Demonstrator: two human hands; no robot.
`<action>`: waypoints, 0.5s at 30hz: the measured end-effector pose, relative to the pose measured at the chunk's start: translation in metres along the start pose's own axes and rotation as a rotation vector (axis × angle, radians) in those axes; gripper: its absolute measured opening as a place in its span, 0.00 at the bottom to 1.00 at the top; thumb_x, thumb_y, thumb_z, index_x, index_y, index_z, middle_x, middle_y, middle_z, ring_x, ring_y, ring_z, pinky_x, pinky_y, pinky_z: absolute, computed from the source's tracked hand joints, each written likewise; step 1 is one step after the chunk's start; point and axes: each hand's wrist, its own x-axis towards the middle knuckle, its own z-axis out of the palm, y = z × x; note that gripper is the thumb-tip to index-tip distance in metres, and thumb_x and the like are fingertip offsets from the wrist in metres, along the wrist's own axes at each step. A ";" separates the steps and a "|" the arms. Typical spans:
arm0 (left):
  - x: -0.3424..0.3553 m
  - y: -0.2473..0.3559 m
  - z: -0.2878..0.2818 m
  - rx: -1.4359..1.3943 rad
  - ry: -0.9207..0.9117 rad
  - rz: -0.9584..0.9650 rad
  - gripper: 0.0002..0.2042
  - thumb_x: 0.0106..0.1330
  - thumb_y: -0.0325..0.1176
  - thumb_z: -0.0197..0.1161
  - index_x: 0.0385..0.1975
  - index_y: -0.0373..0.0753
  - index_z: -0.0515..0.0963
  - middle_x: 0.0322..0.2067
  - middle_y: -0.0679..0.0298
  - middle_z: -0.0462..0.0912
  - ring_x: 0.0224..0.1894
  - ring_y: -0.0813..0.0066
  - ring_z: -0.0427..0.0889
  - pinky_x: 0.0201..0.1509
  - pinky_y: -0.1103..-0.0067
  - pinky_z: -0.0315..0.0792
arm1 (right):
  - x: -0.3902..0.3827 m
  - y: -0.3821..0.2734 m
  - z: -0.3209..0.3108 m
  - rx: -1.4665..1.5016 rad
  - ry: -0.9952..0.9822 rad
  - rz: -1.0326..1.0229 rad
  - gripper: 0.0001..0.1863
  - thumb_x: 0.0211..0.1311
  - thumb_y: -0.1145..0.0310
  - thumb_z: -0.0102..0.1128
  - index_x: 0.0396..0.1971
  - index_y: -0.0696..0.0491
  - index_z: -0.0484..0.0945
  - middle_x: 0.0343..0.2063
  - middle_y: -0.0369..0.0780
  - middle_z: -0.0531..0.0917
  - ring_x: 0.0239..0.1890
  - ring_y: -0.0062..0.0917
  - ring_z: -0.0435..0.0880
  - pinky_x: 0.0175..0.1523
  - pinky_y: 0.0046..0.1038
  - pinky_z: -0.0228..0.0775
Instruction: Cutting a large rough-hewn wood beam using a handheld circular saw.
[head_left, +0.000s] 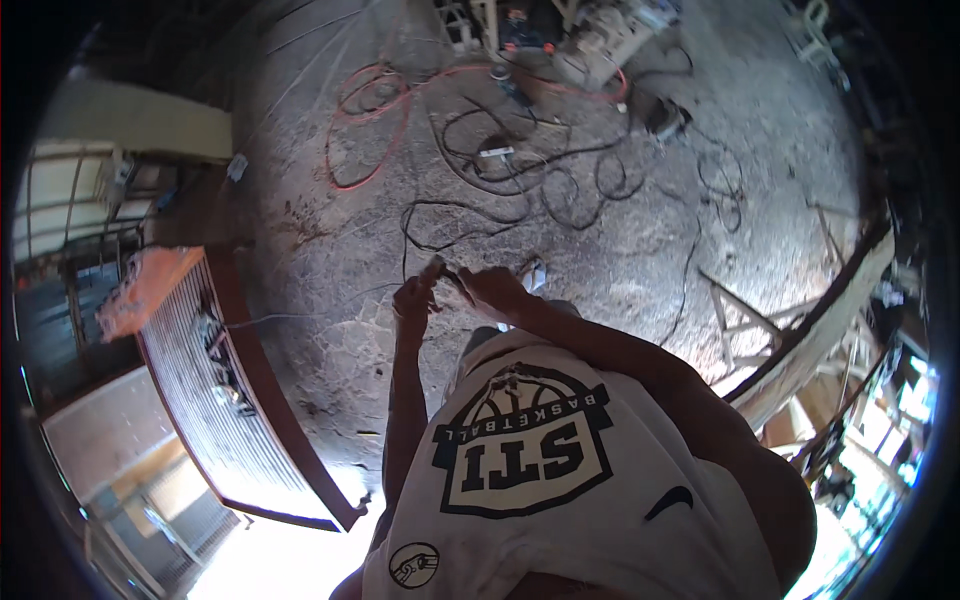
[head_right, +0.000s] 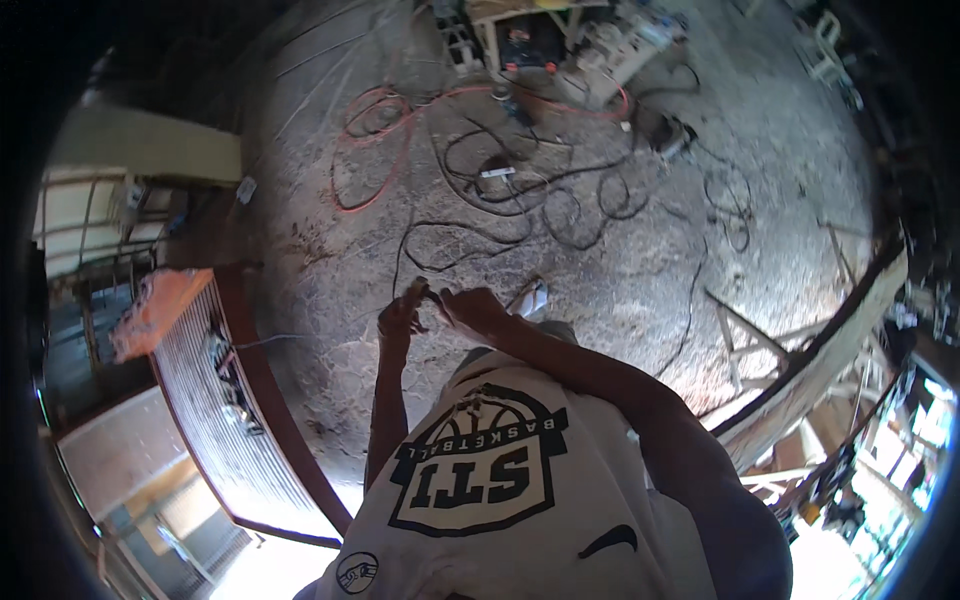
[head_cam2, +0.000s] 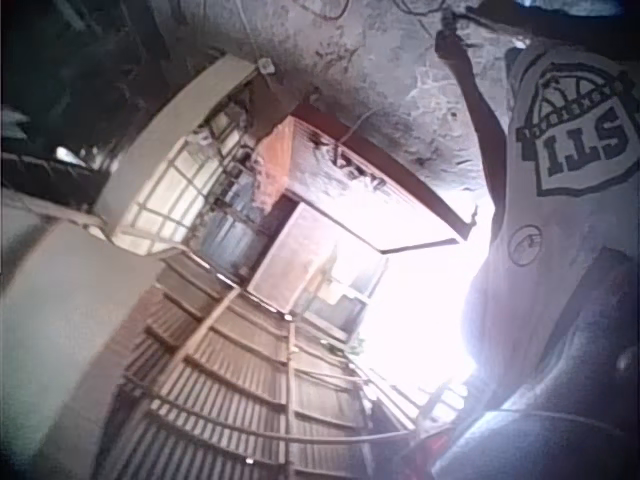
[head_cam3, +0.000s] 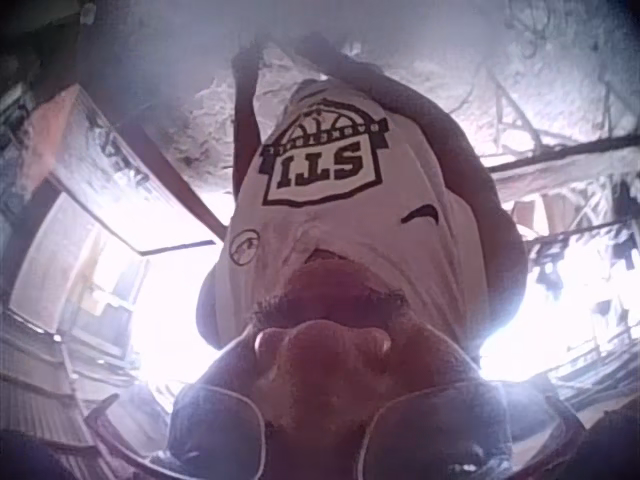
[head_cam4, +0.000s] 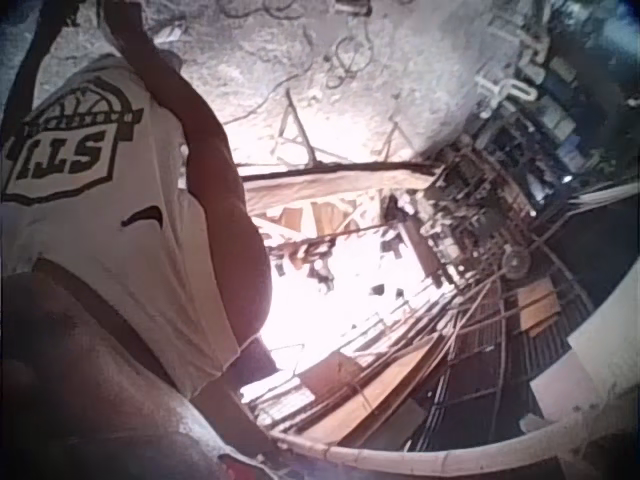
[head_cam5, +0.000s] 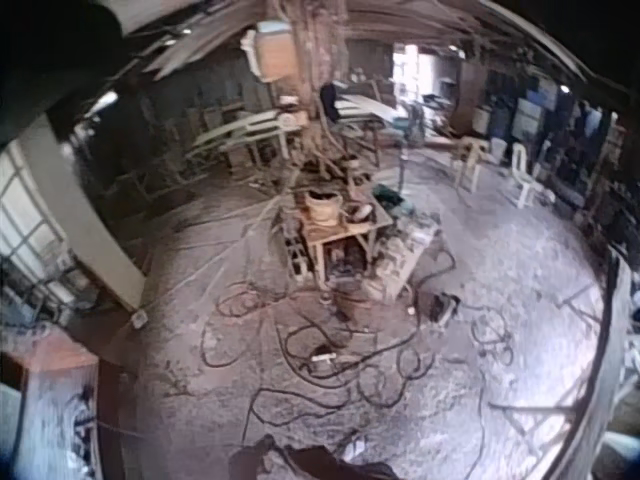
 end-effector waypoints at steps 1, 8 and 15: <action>-0.015 0.003 -0.003 0.097 -0.066 0.068 0.23 0.71 0.54 0.68 0.31 0.35 0.84 0.19 0.69 0.76 0.20 0.80 0.79 0.26 0.79 0.75 | -0.011 0.003 0.002 -0.020 -0.006 -0.020 0.16 0.73 0.60 0.57 0.42 0.60 0.77 0.20 0.46 0.83 0.25 0.41 0.87 0.33 0.48 0.79; -0.176 0.055 -0.014 0.625 -0.066 0.253 0.18 0.66 0.48 0.74 0.29 0.35 0.86 0.25 0.54 0.86 0.22 0.69 0.83 0.27 0.69 0.72 | -0.010 0.024 0.066 1.825 -0.681 0.287 0.54 0.69 0.31 0.52 0.75 0.64 0.54 0.69 0.59 0.70 0.68 0.48 0.72 0.73 0.49 0.61; -0.237 -0.074 -0.088 0.957 0.158 0.619 0.22 0.73 0.41 0.65 0.14 0.39 0.78 0.15 0.57 0.78 0.20 0.56 0.79 0.28 0.63 0.73 | 0.084 -0.011 -0.017 2.249 -0.083 0.326 0.31 0.69 0.44 0.61 0.47 0.63 0.75 0.30 0.43 0.82 0.29 0.34 0.82 0.40 0.41 0.78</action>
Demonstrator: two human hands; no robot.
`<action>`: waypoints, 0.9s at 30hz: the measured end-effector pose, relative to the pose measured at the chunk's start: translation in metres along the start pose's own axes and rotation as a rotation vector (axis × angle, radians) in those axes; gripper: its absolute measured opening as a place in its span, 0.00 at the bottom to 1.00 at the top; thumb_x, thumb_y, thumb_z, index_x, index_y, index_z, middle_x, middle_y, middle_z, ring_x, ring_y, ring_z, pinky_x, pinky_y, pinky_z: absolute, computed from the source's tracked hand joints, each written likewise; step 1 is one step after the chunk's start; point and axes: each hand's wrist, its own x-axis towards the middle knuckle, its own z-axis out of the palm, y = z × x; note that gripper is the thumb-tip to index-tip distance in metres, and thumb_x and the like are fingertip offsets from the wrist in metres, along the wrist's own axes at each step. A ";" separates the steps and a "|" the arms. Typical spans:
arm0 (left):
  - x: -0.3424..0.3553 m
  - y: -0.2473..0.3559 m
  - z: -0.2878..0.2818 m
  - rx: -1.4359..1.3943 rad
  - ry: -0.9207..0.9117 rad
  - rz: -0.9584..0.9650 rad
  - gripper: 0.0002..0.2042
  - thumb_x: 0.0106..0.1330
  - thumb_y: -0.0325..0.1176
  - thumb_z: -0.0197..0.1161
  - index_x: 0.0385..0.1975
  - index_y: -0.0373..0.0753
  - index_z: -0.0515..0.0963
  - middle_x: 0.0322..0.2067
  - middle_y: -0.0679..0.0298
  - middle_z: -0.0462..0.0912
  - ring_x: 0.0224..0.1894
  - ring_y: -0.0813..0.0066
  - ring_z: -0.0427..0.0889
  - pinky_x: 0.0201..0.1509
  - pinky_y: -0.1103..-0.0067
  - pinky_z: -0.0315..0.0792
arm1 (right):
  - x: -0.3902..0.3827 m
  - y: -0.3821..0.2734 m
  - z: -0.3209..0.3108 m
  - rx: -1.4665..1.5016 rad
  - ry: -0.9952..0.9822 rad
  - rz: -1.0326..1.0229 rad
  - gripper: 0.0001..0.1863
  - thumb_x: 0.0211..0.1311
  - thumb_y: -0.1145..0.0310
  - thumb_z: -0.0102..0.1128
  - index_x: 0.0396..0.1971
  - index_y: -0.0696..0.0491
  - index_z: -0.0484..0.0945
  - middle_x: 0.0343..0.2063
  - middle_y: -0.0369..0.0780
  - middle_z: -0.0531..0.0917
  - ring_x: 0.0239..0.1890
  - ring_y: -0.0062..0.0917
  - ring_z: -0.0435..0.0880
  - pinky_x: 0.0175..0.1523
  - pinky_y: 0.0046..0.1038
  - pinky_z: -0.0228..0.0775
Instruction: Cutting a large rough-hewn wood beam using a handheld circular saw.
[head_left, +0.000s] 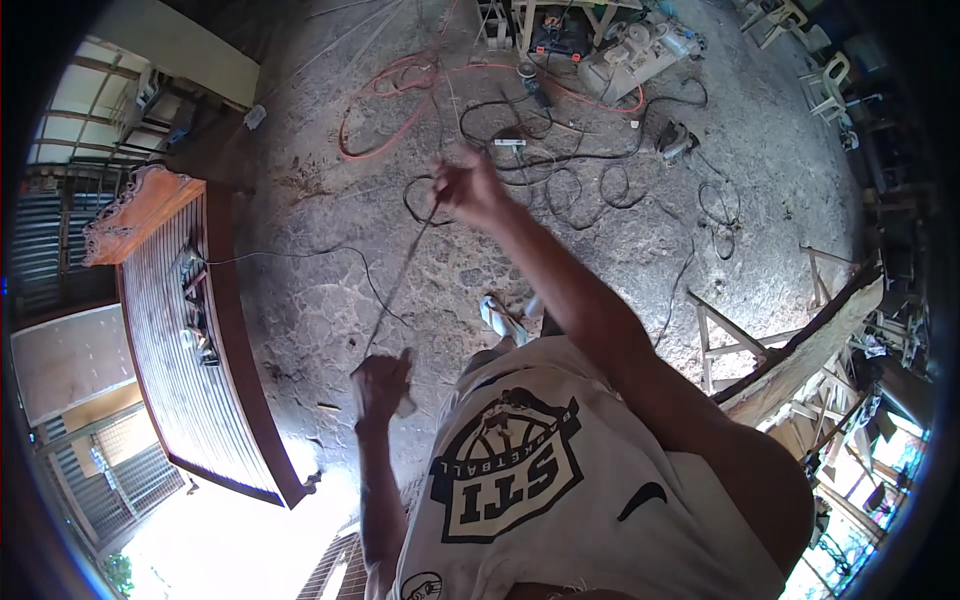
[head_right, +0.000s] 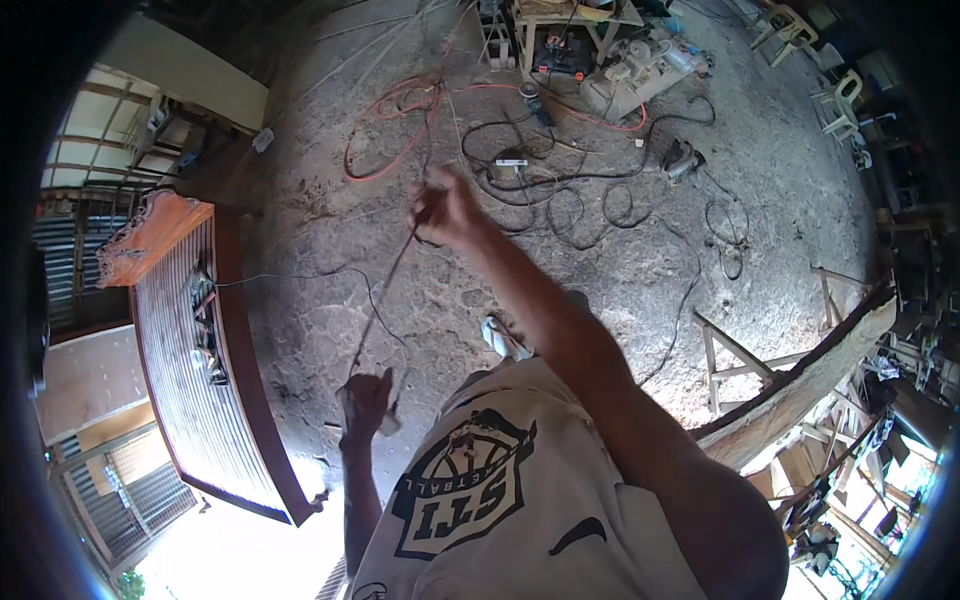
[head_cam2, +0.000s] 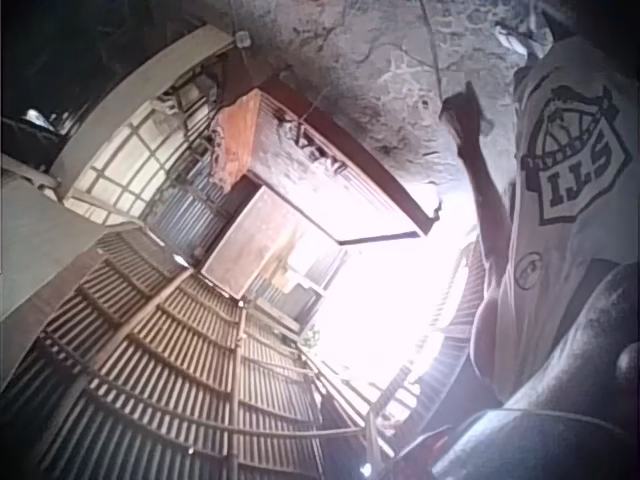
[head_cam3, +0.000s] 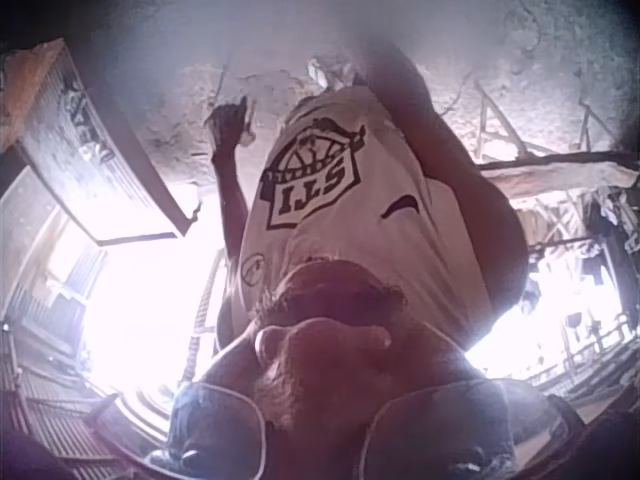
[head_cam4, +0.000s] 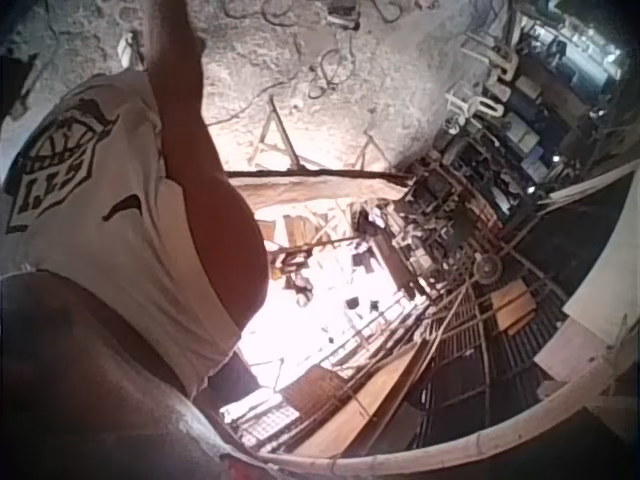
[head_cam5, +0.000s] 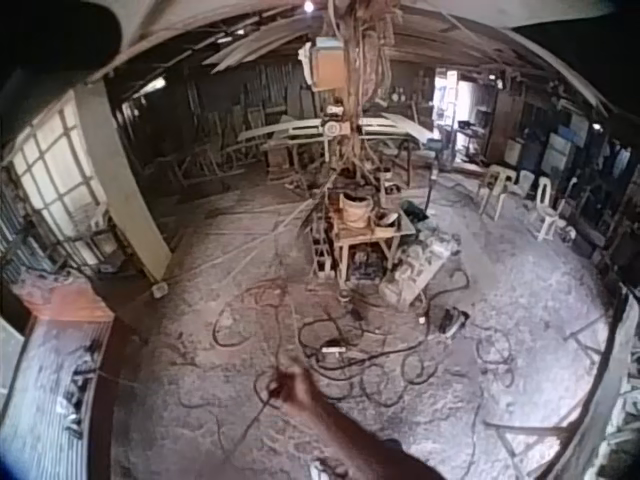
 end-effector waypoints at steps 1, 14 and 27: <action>-0.032 -0.032 0.012 0.118 -0.048 -0.054 0.23 0.72 0.44 0.65 0.13 0.39 0.78 0.15 0.55 0.78 0.20 0.55 0.80 0.27 0.61 0.73 | -0.005 -0.020 -0.002 0.078 -0.012 0.031 0.27 0.69 0.46 0.62 0.41 0.61 0.78 0.26 0.41 0.80 0.26 0.30 0.79 0.38 0.39 0.76; -0.046 -0.023 0.149 -0.338 -0.145 -0.395 0.24 0.71 0.51 0.65 0.18 0.37 0.81 0.17 0.52 0.81 0.19 0.56 0.82 0.28 0.60 0.72 | -0.279 -0.012 0.024 -1.258 -0.178 0.211 0.18 0.80 0.57 0.52 0.53 0.55 0.83 0.24 0.32 0.77 0.20 0.14 0.69 0.25 0.22 0.61; 0.129 0.143 0.212 -0.398 -0.306 -0.382 0.22 0.66 0.54 0.67 0.25 0.39 0.85 0.19 0.61 0.86 0.29 0.62 0.89 0.38 0.64 0.80 | -0.355 -0.080 -0.077 -1.010 0.335 -0.391 0.27 0.75 0.48 0.60 0.53 0.60 0.78 0.29 0.36 0.80 0.32 0.23 0.81 0.39 0.26 0.74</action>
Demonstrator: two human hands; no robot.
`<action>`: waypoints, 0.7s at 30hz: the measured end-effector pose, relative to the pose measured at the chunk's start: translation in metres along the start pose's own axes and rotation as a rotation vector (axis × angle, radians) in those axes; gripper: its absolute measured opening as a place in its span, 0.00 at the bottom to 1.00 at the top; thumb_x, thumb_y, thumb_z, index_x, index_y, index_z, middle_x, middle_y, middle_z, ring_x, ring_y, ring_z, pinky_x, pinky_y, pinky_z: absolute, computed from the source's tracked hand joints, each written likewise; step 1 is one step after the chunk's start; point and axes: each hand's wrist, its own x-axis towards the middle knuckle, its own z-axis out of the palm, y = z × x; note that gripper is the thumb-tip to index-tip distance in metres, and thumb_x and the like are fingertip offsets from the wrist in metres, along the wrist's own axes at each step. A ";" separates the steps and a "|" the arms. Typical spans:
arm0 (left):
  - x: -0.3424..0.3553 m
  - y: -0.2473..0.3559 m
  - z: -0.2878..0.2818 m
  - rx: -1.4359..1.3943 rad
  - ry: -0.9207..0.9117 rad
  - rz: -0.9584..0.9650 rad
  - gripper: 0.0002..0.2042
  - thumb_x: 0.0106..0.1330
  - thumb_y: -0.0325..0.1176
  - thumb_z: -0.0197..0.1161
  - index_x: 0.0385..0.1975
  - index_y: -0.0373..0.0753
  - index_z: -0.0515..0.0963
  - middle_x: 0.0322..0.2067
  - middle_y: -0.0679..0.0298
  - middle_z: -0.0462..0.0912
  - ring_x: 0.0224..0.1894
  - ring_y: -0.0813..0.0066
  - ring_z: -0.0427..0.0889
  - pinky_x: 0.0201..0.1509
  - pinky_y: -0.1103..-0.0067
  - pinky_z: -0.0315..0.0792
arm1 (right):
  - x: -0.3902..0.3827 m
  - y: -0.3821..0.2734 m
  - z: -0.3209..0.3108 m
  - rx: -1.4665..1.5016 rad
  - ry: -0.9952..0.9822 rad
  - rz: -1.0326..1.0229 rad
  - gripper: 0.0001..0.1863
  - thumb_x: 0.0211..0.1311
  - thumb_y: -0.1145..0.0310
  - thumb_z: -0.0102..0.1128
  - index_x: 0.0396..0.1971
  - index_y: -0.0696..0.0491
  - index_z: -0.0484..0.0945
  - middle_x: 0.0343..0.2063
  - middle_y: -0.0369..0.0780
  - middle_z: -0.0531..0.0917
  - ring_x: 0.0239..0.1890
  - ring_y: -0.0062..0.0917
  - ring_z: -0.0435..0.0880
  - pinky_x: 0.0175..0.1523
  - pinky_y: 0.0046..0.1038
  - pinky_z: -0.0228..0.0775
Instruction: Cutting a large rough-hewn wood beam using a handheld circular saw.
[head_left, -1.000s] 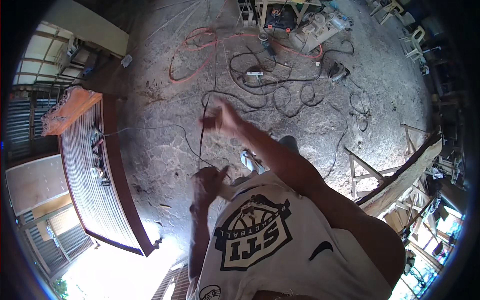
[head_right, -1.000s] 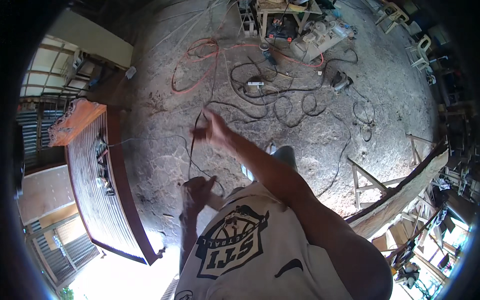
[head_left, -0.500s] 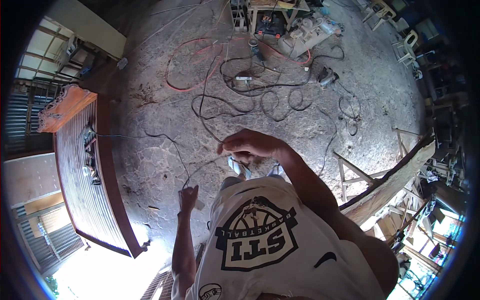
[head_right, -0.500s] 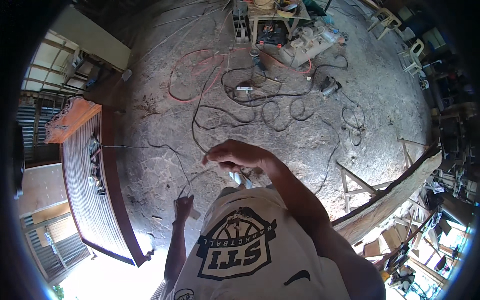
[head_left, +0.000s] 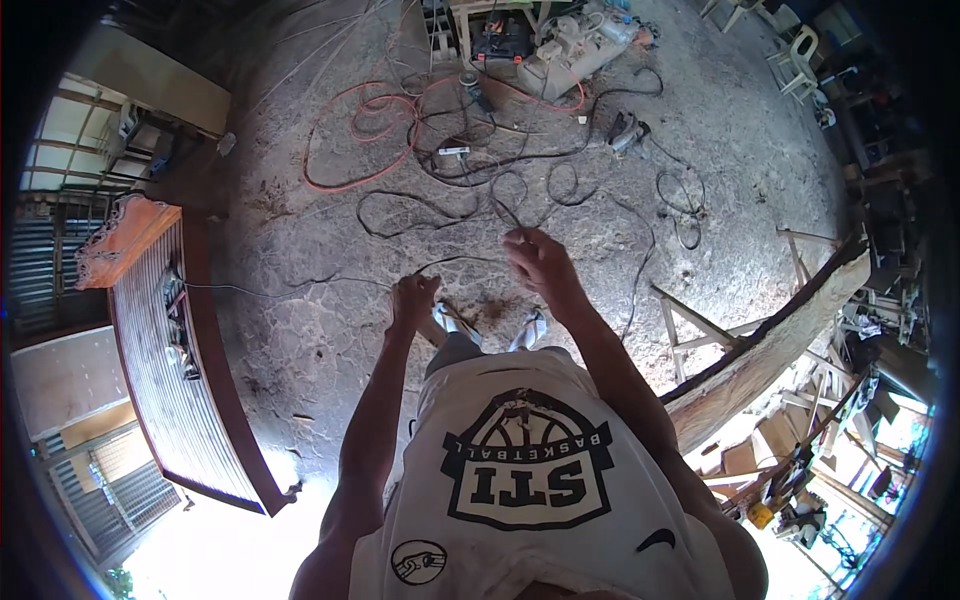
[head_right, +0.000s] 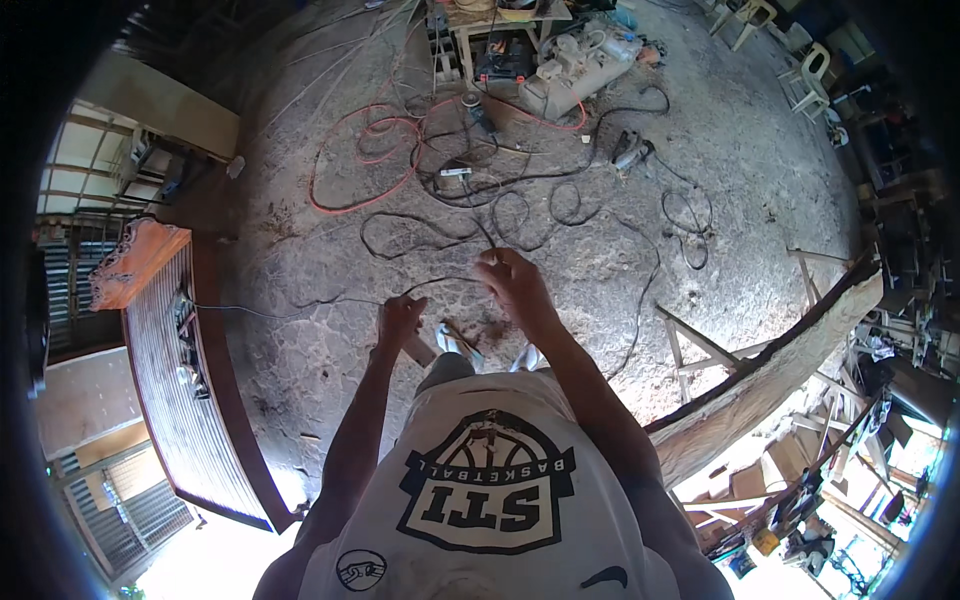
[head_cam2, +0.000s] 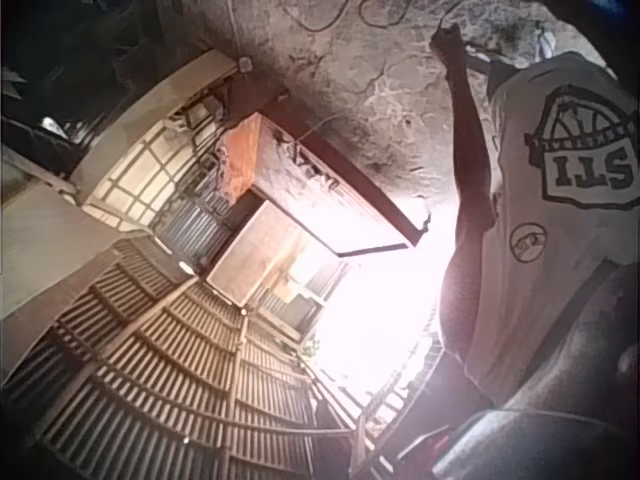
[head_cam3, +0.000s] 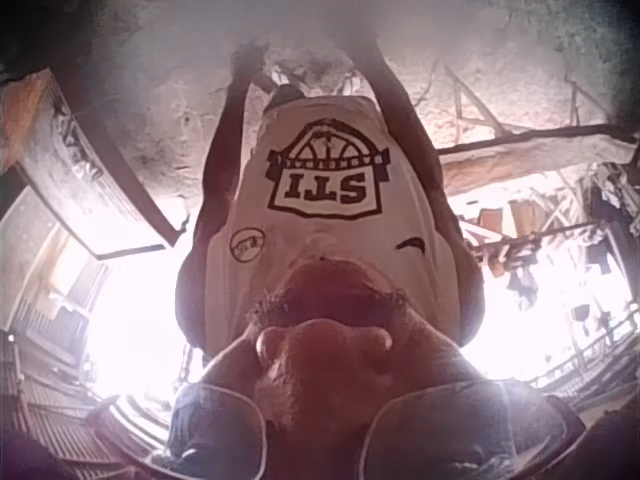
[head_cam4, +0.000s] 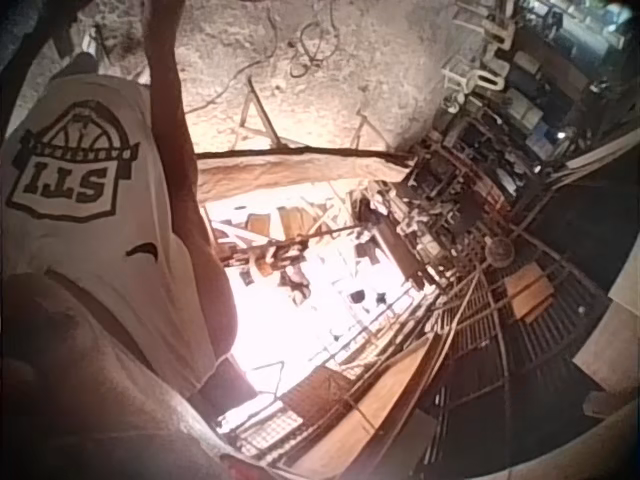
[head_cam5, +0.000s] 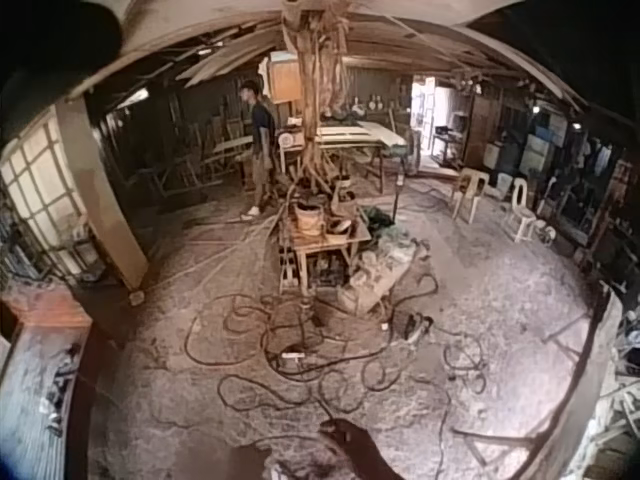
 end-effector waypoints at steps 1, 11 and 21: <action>0.008 0.012 0.004 -0.001 -0.005 -0.003 0.22 0.66 0.54 0.67 0.25 0.39 0.85 0.19 0.61 0.86 0.29 0.62 0.89 0.38 0.64 0.80 | 0.007 0.020 -0.001 -0.133 0.036 -0.097 0.30 0.72 0.46 0.63 0.55 0.60 0.77 0.34 0.40 0.85 0.39 0.28 0.87 0.45 0.28 0.78; 0.005 0.080 0.021 0.848 -0.250 0.636 0.28 0.45 0.49 0.80 0.49 0.50 0.87 0.50 0.63 0.87 0.58 0.61 0.79 0.55 0.58 0.76 | 0.015 0.128 0.060 -0.920 -0.236 -0.278 0.29 0.66 0.49 0.70 0.54 0.57 0.75 0.34 0.50 0.88 0.36 0.49 0.88 0.39 0.46 0.79; -0.099 -0.006 -0.012 -0.216 0.252 0.630 0.13 0.72 0.38 0.58 0.48 0.40 0.83 0.44 0.52 0.87 0.49 0.50 0.86 0.51 0.60 0.79 | 0.078 0.114 0.087 -1.142 -0.500 -0.916 0.11 0.72 0.65 0.53 0.41 0.60 0.73 0.35 0.51 0.78 0.40 0.51 0.79 0.47 0.47 0.69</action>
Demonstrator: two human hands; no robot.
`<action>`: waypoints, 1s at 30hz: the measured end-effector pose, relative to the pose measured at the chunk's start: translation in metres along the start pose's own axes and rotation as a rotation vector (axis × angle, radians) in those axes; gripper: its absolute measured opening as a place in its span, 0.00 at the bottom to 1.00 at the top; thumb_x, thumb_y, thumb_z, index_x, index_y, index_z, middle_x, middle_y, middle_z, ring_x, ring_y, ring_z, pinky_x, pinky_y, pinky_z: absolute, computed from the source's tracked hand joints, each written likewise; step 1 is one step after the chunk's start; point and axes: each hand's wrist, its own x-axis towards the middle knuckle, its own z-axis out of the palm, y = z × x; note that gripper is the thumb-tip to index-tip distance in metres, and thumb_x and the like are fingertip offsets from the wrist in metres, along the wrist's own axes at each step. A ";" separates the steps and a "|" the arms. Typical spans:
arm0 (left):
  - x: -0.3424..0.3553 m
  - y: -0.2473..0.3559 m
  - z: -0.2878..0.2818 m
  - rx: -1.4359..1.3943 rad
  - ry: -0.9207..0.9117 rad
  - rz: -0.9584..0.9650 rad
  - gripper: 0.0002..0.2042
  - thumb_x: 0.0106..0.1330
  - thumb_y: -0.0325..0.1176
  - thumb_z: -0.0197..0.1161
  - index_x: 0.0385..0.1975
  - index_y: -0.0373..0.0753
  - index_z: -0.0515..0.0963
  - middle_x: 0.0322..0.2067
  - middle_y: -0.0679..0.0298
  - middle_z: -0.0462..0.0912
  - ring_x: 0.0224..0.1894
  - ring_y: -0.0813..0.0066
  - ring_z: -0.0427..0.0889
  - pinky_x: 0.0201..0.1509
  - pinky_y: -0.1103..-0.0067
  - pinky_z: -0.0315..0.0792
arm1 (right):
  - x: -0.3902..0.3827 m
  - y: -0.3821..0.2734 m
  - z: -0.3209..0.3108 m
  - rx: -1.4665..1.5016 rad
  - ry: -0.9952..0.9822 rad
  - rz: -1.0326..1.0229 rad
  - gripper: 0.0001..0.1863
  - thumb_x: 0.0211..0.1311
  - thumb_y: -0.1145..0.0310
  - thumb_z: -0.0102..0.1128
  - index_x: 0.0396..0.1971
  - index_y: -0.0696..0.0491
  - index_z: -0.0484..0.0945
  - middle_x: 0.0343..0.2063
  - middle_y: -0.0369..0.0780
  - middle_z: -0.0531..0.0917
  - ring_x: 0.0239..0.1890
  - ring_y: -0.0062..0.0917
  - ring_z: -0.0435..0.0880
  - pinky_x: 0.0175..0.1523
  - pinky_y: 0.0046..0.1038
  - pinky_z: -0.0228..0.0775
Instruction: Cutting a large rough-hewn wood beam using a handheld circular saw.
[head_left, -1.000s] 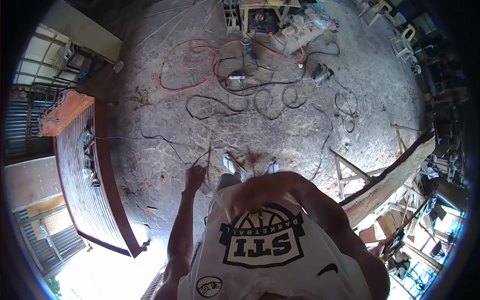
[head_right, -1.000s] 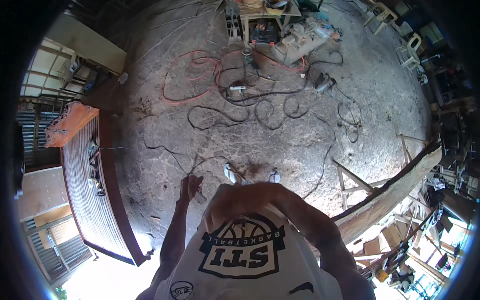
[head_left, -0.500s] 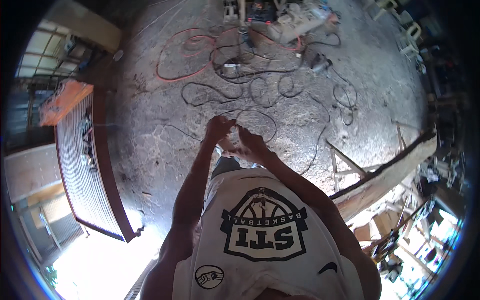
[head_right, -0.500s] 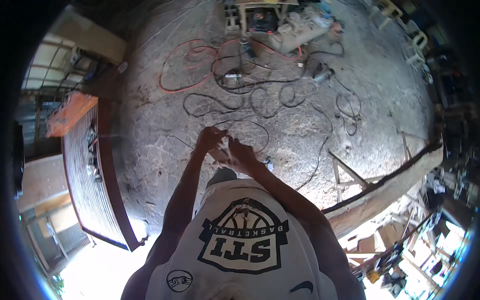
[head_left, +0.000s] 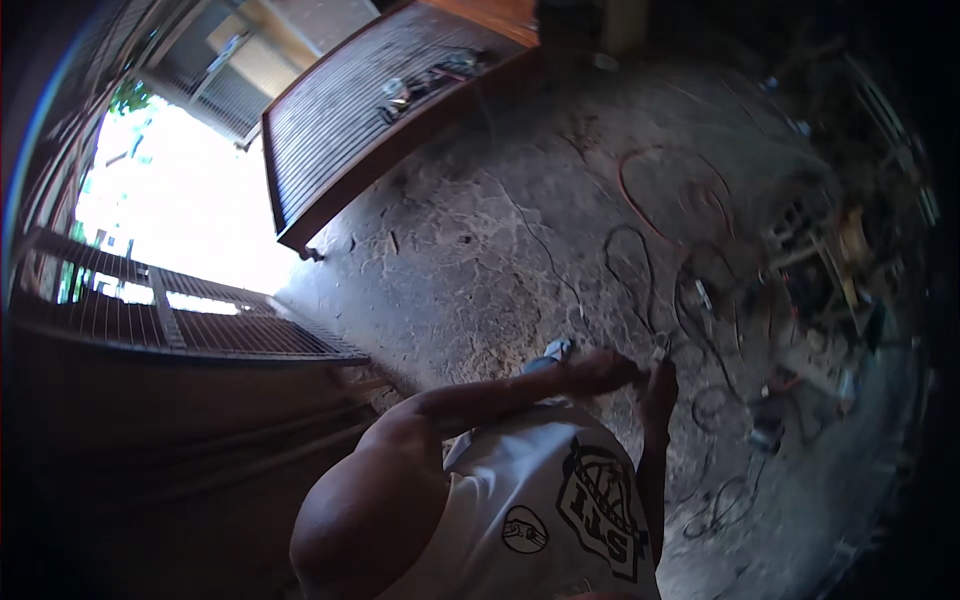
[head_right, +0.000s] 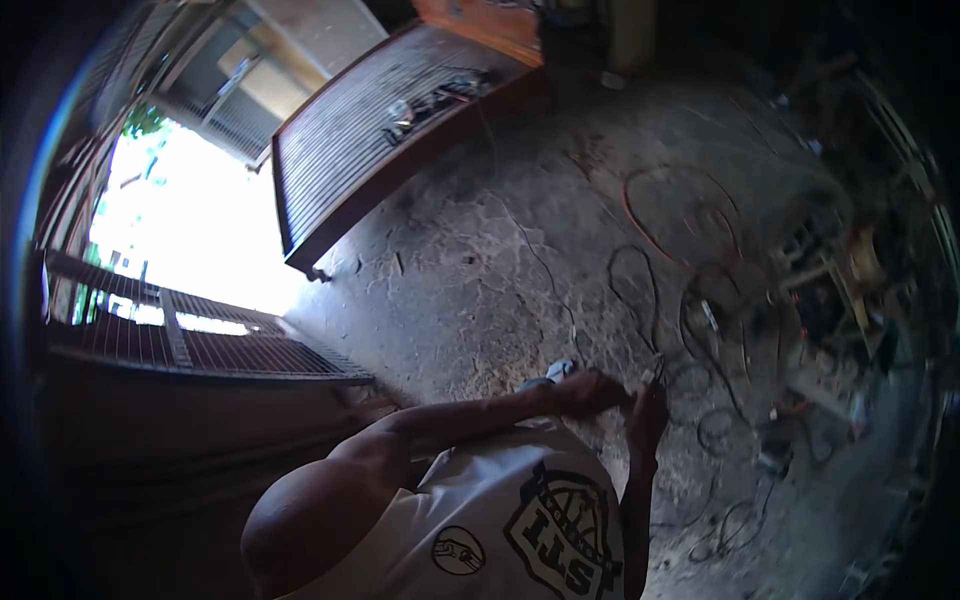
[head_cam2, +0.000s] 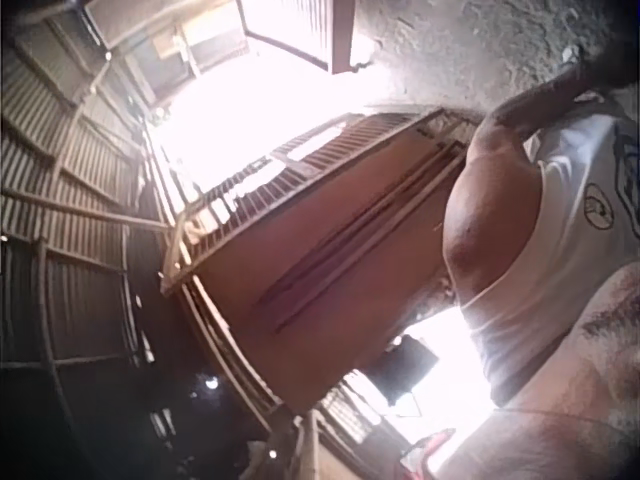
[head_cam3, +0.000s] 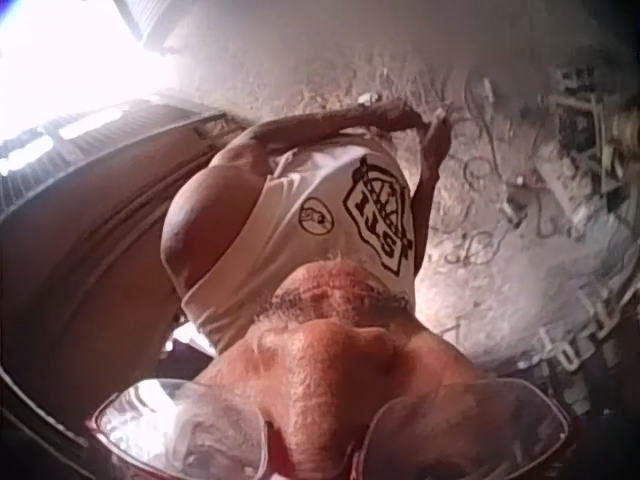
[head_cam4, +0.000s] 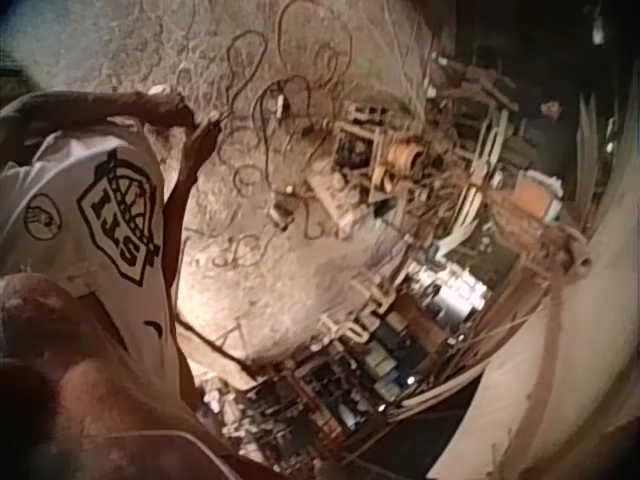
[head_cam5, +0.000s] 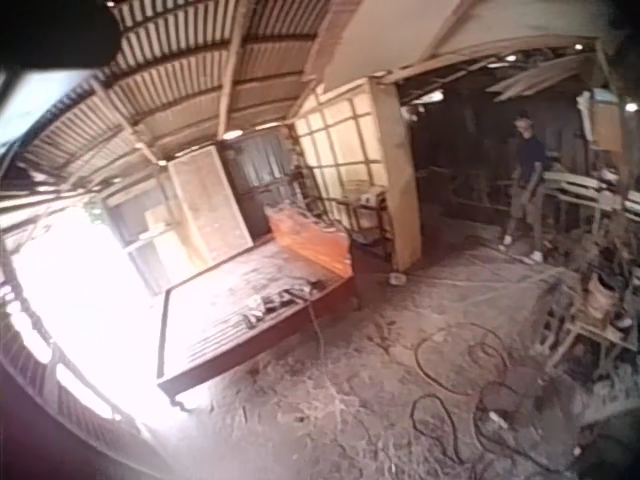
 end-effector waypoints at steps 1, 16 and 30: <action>-0.005 -0.001 -0.002 0.006 0.018 -0.004 0.13 0.72 0.38 0.58 0.48 0.40 0.83 0.44 0.52 0.87 0.49 0.50 0.86 0.51 0.60 0.79 | 0.008 0.000 0.004 0.065 -0.100 0.089 0.11 0.72 0.65 0.52 0.38 0.59 0.73 0.33 0.51 0.78 0.38 0.49 0.80 0.45 0.47 0.70; 0.011 -0.006 -0.130 0.329 -0.509 -0.153 0.16 0.70 0.33 0.59 0.56 0.50 0.82 0.47 0.60 0.88 0.49 0.59 0.88 0.53 0.65 0.82 | 0.073 -0.050 0.048 0.750 -0.198 0.726 0.23 0.76 0.48 0.57 0.31 0.53 0.81 0.18 0.33 0.79 0.15 0.16 0.75 0.19 0.26 0.62; 0.010 0.033 -0.177 0.385 -0.563 -0.189 0.18 0.69 0.36 0.64 0.58 0.45 0.81 0.47 0.59 0.88 0.48 0.60 0.89 0.52 0.65 0.83 | 0.114 -0.122 -0.009 0.733 -0.167 0.870 0.20 0.76 0.54 0.57 0.50 0.57 0.81 0.34 0.42 0.86 0.39 0.29 0.84 0.44 0.34 0.75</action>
